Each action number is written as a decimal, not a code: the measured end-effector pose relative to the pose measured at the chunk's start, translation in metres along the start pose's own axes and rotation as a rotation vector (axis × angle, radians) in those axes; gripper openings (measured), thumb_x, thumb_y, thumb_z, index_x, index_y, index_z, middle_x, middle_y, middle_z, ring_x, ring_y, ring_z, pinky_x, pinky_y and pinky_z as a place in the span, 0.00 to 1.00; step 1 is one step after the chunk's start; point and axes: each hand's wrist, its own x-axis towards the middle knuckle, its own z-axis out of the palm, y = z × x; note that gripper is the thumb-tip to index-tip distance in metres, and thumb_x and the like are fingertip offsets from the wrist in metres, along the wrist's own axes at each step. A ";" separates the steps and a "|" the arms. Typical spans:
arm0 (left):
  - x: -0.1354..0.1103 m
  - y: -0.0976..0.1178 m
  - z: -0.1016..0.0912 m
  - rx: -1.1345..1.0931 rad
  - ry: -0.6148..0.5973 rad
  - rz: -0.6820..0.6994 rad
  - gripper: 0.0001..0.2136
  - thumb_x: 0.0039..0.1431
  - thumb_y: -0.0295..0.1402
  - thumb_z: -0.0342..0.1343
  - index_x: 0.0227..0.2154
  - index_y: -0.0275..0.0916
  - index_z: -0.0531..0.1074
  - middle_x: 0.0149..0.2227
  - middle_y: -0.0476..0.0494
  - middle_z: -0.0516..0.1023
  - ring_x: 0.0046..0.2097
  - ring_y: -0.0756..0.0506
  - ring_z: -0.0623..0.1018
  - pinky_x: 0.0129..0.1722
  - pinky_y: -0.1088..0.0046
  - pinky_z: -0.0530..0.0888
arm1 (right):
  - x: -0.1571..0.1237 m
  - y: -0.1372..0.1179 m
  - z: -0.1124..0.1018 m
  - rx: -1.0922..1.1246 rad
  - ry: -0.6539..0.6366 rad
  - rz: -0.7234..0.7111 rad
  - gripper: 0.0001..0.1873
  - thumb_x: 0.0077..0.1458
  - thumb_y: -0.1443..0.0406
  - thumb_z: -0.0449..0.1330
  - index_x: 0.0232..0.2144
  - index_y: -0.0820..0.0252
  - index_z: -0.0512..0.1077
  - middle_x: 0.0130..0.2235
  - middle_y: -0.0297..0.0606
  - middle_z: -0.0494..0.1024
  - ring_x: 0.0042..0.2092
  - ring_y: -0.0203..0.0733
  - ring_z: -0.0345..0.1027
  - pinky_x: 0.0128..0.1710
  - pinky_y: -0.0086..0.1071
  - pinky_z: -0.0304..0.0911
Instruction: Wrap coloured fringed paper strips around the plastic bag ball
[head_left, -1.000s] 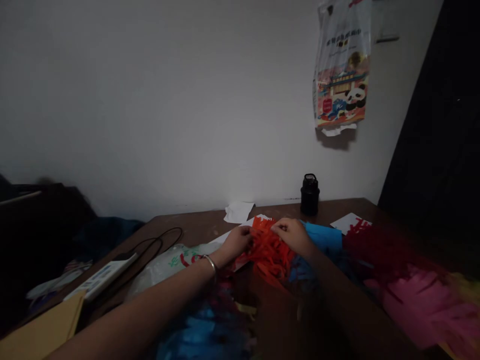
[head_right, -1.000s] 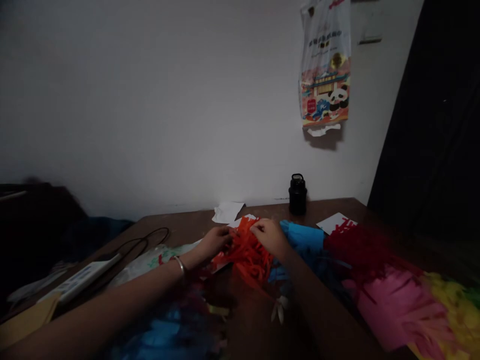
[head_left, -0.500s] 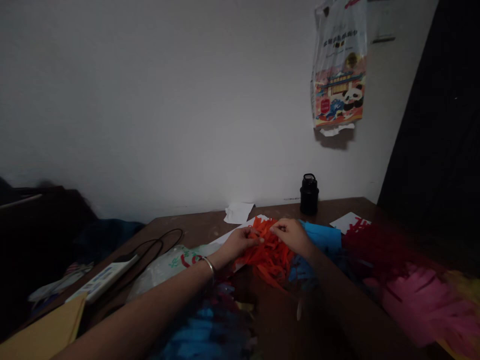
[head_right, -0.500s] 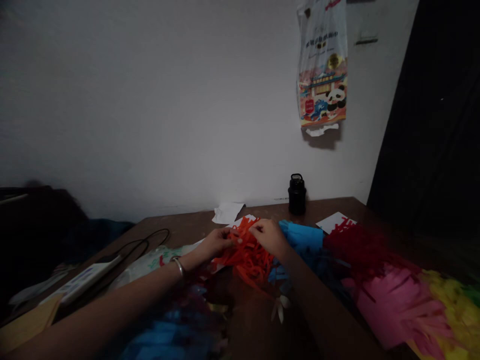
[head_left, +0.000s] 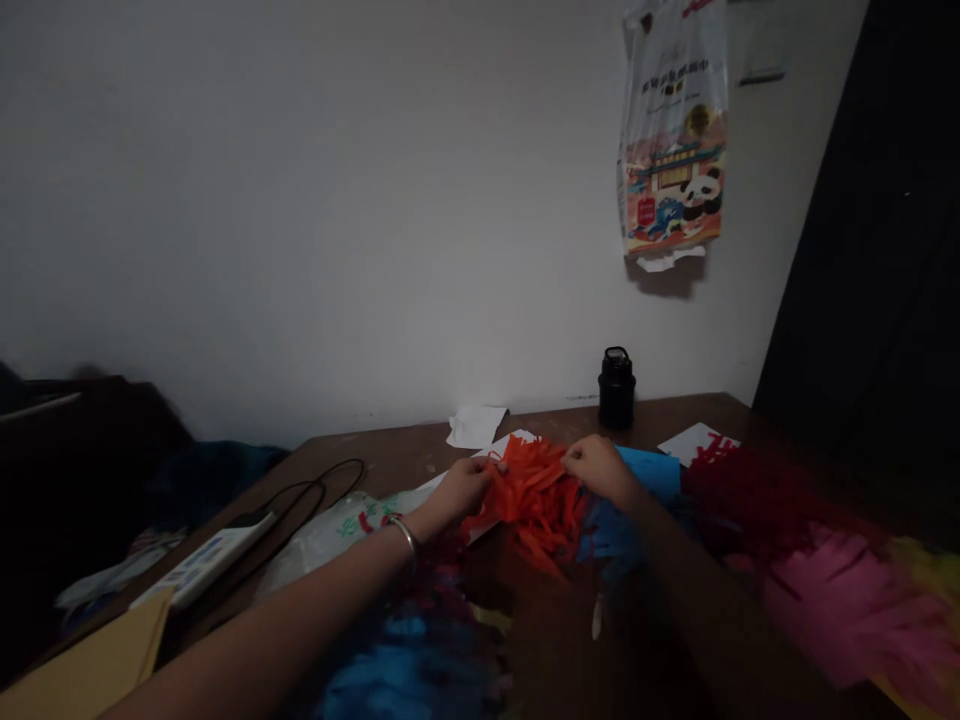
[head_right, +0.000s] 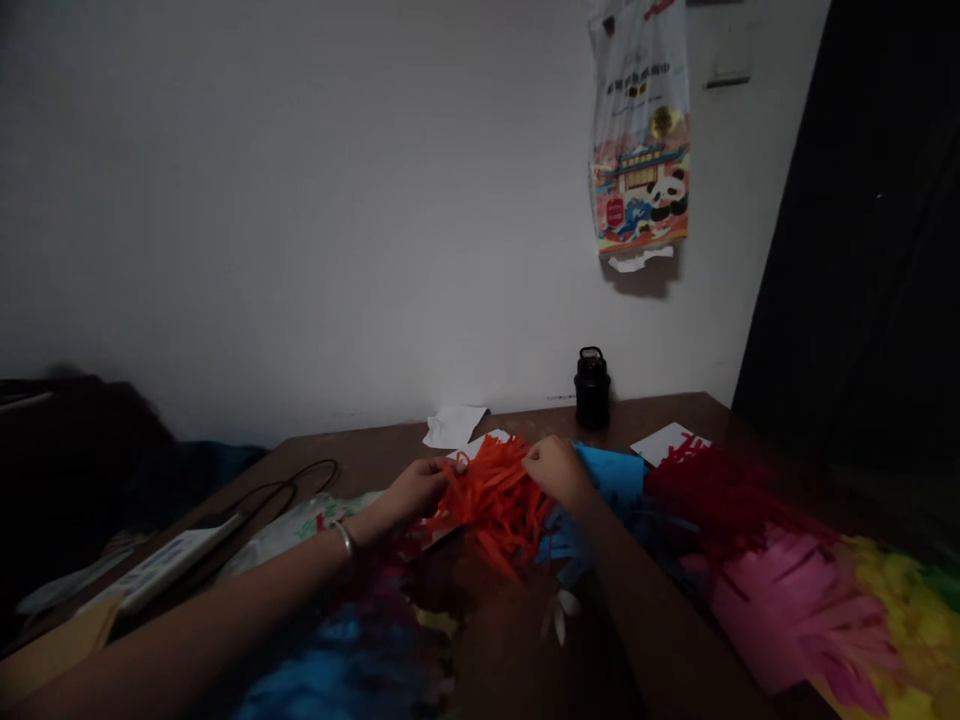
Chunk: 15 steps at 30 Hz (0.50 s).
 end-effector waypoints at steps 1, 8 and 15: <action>-0.001 0.000 -0.001 0.006 -0.006 0.001 0.16 0.47 0.48 0.57 0.27 0.37 0.70 0.14 0.63 0.50 0.16 0.56 0.49 0.16 0.79 0.49 | 0.000 0.003 -0.002 -0.026 -0.005 0.017 0.14 0.46 0.72 0.55 0.12 0.62 0.71 0.15 0.35 0.70 0.21 0.34 0.61 0.22 0.28 0.47; 0.001 0.001 -0.002 0.148 -0.060 0.059 0.19 0.39 0.41 0.64 0.35 0.36 0.73 0.15 0.61 0.59 0.16 0.55 0.55 0.16 0.78 0.54 | -0.002 0.003 -0.009 -0.115 -0.052 0.044 0.13 0.44 0.72 0.55 0.13 0.61 0.71 0.14 0.36 0.70 0.21 0.35 0.63 0.22 0.28 0.47; -0.008 0.012 0.000 0.235 -0.071 0.201 0.06 0.37 0.26 0.59 0.24 0.39 0.75 0.25 0.49 0.76 0.30 0.46 0.72 0.31 0.74 0.66 | -0.002 -0.002 -0.014 -0.154 -0.068 0.014 0.13 0.47 0.71 0.54 0.16 0.62 0.74 0.18 0.37 0.74 0.24 0.36 0.67 0.23 0.27 0.50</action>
